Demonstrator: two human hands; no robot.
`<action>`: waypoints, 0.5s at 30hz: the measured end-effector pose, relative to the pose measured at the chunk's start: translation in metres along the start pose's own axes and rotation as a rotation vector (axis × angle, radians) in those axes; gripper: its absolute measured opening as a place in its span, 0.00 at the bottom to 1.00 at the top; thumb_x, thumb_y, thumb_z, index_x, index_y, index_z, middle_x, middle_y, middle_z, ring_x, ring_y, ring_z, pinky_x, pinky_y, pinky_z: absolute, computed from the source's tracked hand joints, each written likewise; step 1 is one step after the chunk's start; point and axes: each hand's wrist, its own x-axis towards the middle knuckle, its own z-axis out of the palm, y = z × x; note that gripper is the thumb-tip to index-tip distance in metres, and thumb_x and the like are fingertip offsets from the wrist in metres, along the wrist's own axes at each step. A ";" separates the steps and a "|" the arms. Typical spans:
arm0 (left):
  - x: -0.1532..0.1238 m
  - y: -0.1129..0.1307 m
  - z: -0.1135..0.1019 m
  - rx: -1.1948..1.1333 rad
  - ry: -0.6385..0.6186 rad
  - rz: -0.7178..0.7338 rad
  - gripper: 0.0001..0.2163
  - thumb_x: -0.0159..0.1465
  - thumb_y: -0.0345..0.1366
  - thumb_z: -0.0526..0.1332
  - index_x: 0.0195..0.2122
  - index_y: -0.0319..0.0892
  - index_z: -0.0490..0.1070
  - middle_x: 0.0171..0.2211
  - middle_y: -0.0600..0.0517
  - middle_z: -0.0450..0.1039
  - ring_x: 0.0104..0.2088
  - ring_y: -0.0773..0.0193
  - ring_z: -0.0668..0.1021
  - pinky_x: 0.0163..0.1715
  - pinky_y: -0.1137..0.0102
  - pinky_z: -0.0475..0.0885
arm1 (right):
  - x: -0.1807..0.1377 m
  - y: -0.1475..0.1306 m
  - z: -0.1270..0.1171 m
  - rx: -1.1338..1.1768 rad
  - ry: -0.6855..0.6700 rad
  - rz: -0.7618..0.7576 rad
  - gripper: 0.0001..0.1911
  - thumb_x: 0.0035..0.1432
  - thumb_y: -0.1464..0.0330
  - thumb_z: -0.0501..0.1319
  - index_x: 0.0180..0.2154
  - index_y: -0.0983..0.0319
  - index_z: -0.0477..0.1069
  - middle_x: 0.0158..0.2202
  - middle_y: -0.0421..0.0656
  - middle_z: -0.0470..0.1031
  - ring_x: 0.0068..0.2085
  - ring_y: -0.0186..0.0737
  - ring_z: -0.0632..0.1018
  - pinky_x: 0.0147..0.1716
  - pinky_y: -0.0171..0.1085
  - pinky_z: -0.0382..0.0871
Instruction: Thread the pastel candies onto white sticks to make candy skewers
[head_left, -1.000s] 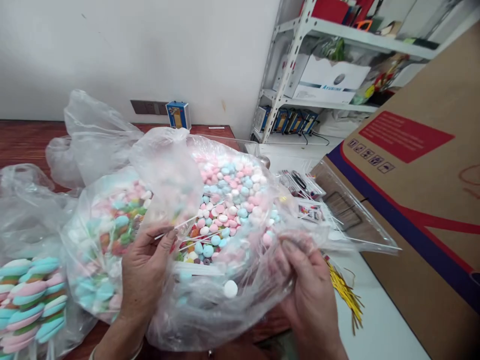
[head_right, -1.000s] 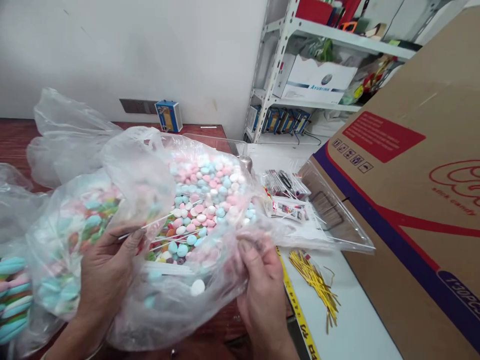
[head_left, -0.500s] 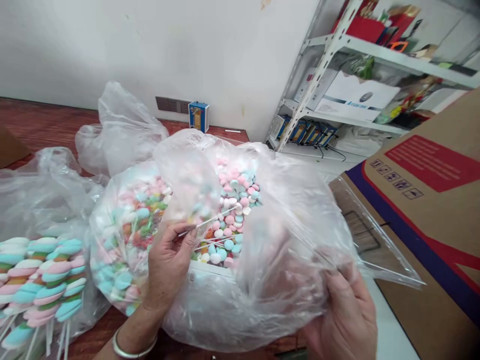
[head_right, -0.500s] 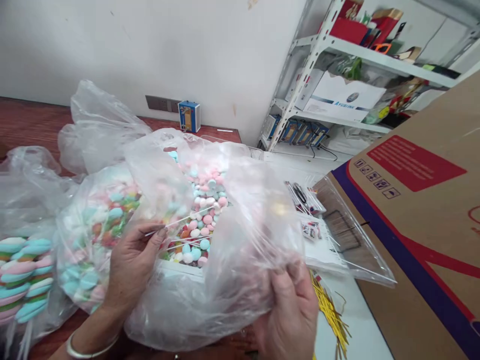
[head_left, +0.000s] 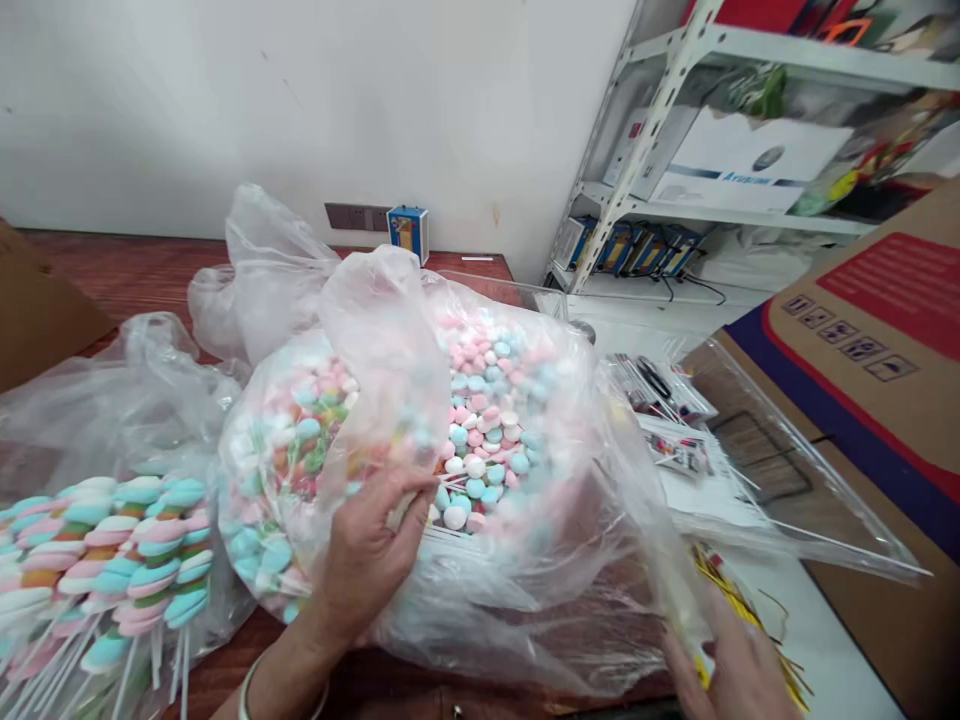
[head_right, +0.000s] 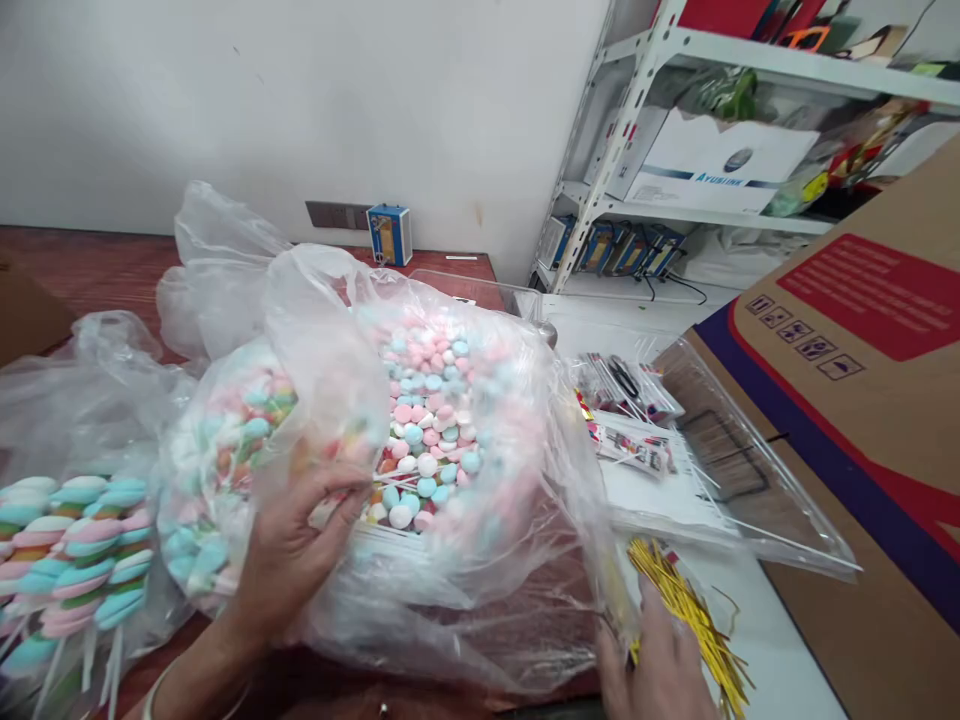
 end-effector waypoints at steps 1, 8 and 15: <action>0.000 0.001 0.001 0.013 -0.042 0.073 0.07 0.67 0.27 0.61 0.42 0.43 0.75 0.38 0.51 0.81 0.40 0.63 0.82 0.41 0.72 0.76 | 0.000 -0.013 -0.003 -0.041 0.014 -0.093 0.28 0.58 0.54 0.61 0.57 0.59 0.73 0.46 0.53 0.80 0.41 0.59 0.81 0.35 0.53 0.76; 0.001 0.002 0.002 0.255 -0.093 0.335 0.10 0.67 0.23 0.57 0.45 0.44 0.72 0.38 0.50 0.81 0.42 0.61 0.82 0.55 0.62 0.72 | 0.031 -0.145 -0.002 0.067 0.135 -0.811 0.26 0.64 0.71 0.60 0.63 0.59 0.65 0.57 0.51 0.74 0.62 0.56 0.71 0.61 0.53 0.64; -0.013 -0.028 -0.034 0.613 0.061 0.142 0.05 0.69 0.31 0.57 0.41 0.44 0.73 0.37 0.49 0.80 0.38 0.56 0.81 0.42 0.64 0.72 | 0.121 -0.172 0.055 -0.242 -0.151 -0.514 0.17 0.66 0.71 0.56 0.54 0.62 0.72 0.48 0.53 0.79 0.45 0.48 0.80 0.43 0.42 0.71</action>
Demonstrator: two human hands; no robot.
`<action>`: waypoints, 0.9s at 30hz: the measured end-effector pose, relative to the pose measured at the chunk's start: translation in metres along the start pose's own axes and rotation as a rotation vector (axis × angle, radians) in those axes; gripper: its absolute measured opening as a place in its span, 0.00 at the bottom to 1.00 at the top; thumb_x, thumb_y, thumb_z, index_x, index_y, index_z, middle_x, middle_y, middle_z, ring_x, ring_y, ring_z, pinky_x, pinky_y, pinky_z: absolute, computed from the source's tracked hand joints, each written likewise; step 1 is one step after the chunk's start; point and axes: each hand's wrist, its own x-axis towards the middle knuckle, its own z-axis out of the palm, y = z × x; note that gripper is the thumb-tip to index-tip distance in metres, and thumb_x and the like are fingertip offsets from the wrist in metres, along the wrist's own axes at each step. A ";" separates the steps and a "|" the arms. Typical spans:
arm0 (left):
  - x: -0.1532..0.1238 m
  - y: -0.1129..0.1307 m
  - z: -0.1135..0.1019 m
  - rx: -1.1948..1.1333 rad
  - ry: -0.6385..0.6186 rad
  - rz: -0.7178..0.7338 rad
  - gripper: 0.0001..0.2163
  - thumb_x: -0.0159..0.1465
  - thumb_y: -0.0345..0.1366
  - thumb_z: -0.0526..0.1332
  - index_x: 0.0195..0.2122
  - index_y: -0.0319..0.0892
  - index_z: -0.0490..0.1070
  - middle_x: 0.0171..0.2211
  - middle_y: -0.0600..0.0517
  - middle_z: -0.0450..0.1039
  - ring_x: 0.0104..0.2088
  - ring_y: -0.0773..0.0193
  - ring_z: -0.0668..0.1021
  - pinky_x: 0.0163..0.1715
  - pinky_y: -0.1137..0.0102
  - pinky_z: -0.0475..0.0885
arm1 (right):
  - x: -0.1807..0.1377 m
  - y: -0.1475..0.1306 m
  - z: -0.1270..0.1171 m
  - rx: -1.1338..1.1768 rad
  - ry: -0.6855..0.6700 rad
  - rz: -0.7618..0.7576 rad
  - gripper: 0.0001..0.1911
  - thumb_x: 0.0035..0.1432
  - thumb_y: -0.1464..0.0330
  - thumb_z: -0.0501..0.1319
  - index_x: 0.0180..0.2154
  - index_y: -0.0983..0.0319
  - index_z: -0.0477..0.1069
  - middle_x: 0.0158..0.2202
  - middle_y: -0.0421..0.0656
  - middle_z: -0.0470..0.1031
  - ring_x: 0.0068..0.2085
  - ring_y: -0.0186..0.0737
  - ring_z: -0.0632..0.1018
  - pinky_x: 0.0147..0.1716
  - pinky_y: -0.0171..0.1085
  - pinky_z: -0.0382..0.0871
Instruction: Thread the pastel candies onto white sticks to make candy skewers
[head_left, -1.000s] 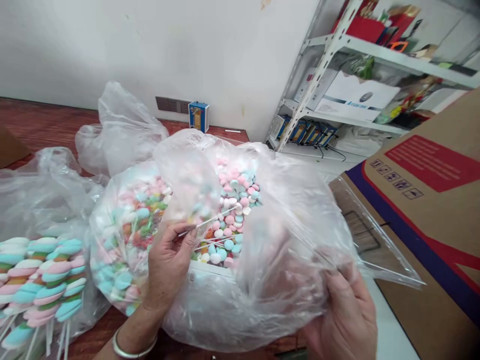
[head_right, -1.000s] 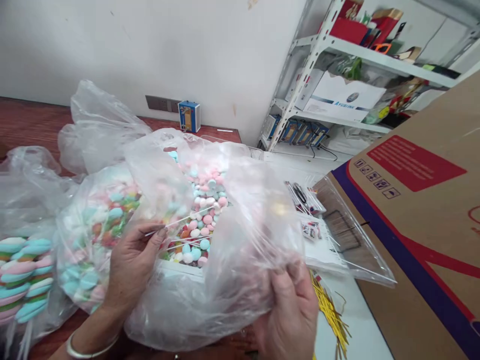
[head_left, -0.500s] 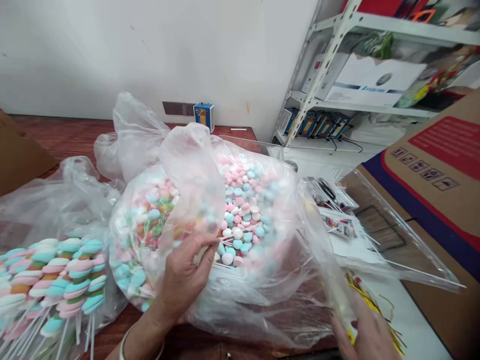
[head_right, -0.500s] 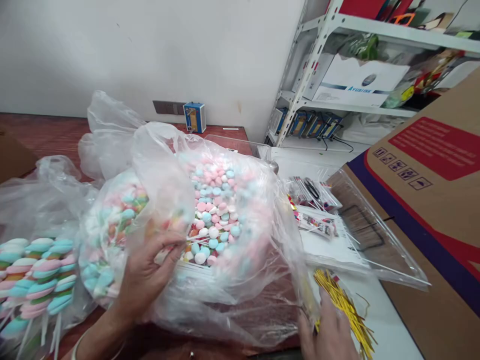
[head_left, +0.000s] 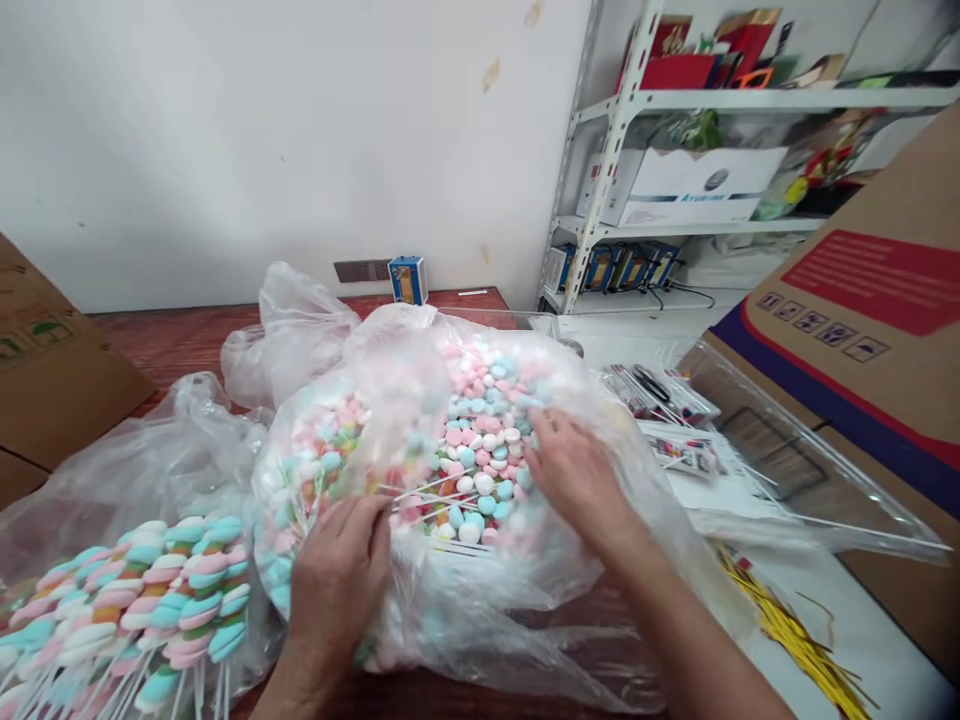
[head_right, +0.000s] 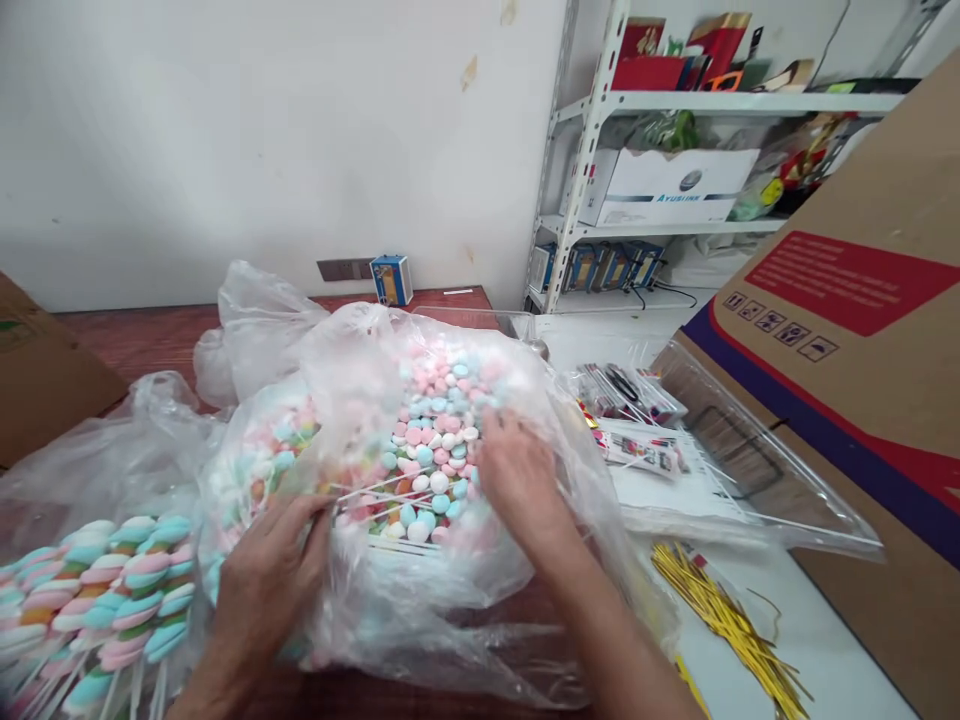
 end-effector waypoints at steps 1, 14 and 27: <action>-0.003 -0.008 -0.003 0.051 0.009 -0.054 0.05 0.69 0.33 0.57 0.40 0.44 0.73 0.36 0.49 0.80 0.37 0.55 0.81 0.39 0.64 0.71 | 0.008 0.010 0.003 -0.022 0.027 0.090 0.19 0.67 0.70 0.55 0.58 0.64 0.69 0.49 0.56 0.78 0.45 0.50 0.80 0.42 0.42 0.71; 0.008 0.025 -0.040 -0.385 0.149 -0.197 0.06 0.64 0.30 0.63 0.41 0.46 0.75 0.36 0.54 0.79 0.38 0.62 0.80 0.41 0.69 0.74 | -0.105 -0.008 0.028 0.217 0.345 -0.356 0.14 0.65 0.70 0.59 0.51 0.63 0.75 0.47 0.50 0.82 0.53 0.53 0.78 0.60 0.55 0.63; -0.014 0.063 0.008 -0.844 0.114 -0.225 0.09 0.64 0.27 0.64 0.41 0.48 0.76 0.37 0.52 0.80 0.41 0.61 0.82 0.42 0.67 0.80 | -0.123 -0.039 0.007 1.517 0.046 0.554 0.19 0.63 0.55 0.64 0.52 0.55 0.78 0.28 0.39 0.78 0.26 0.35 0.76 0.29 0.33 0.71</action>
